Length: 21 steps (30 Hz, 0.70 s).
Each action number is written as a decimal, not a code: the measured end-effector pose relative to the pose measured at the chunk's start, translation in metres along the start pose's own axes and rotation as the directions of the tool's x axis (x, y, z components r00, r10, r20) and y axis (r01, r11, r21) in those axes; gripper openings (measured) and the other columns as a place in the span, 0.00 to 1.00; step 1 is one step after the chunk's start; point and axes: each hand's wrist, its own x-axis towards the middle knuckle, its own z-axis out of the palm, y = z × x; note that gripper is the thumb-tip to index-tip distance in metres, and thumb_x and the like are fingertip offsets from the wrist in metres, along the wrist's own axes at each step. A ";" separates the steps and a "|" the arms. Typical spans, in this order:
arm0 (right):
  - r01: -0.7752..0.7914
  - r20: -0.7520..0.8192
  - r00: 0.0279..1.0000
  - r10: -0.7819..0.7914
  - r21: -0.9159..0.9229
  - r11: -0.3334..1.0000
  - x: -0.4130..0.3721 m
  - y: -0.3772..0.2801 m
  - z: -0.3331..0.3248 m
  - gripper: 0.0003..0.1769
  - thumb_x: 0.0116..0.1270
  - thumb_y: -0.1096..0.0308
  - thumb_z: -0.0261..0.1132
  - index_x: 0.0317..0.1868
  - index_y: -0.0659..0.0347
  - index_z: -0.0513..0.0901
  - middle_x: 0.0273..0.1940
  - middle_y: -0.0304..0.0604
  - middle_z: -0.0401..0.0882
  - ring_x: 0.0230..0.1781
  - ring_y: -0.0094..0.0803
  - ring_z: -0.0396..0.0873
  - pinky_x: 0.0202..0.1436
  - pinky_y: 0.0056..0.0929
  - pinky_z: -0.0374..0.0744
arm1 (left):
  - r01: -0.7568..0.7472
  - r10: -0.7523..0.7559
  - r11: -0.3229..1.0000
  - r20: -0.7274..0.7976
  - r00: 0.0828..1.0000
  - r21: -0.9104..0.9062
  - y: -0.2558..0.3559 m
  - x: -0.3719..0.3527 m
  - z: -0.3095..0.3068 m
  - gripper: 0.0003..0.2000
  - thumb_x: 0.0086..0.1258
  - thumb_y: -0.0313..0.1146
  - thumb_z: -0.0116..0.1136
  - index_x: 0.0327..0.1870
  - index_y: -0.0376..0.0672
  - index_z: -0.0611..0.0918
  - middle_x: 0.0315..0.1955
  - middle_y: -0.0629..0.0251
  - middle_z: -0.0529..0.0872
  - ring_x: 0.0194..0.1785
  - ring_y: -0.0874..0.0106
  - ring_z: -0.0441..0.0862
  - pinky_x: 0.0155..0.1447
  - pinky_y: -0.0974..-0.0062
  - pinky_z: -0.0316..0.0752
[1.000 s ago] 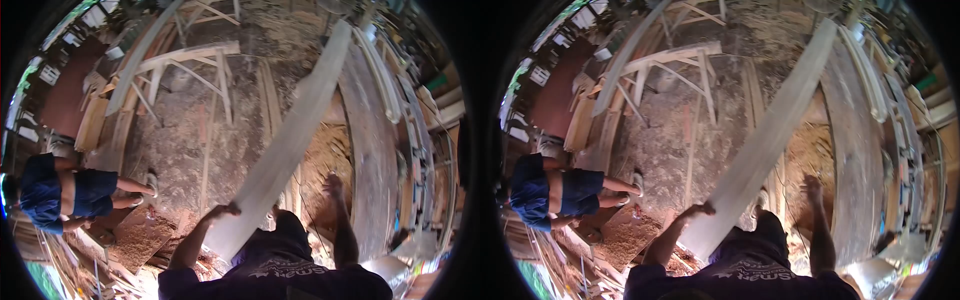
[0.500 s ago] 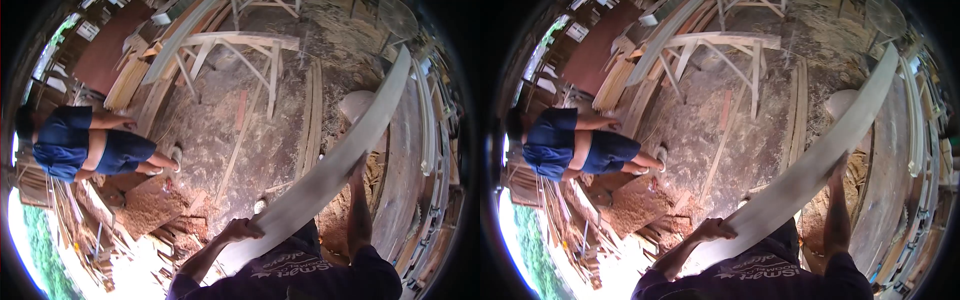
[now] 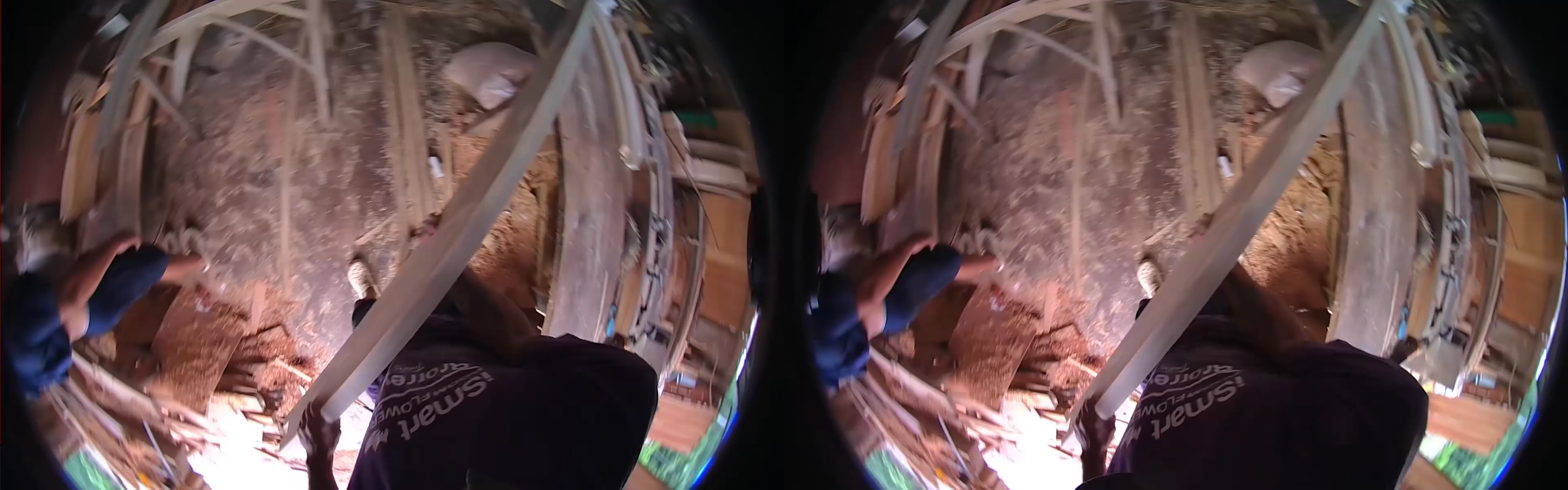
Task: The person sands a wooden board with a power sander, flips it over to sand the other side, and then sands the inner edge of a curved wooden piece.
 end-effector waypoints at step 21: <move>0.066 -0.531 0.722 -0.444 -0.586 0.808 0.058 -0.195 0.047 0.21 0.69 0.48 0.58 0.46 0.59 0.78 0.36 0.47 0.79 0.39 0.47 0.78 0.52 0.52 0.77 | 0.049 -0.091 0.944 -0.116 0.989 -0.325 -0.186 -0.036 0.174 0.25 0.51 0.34 0.72 0.51 0.38 0.78 0.40 0.49 0.84 0.44 0.48 0.83 0.48 0.50 0.78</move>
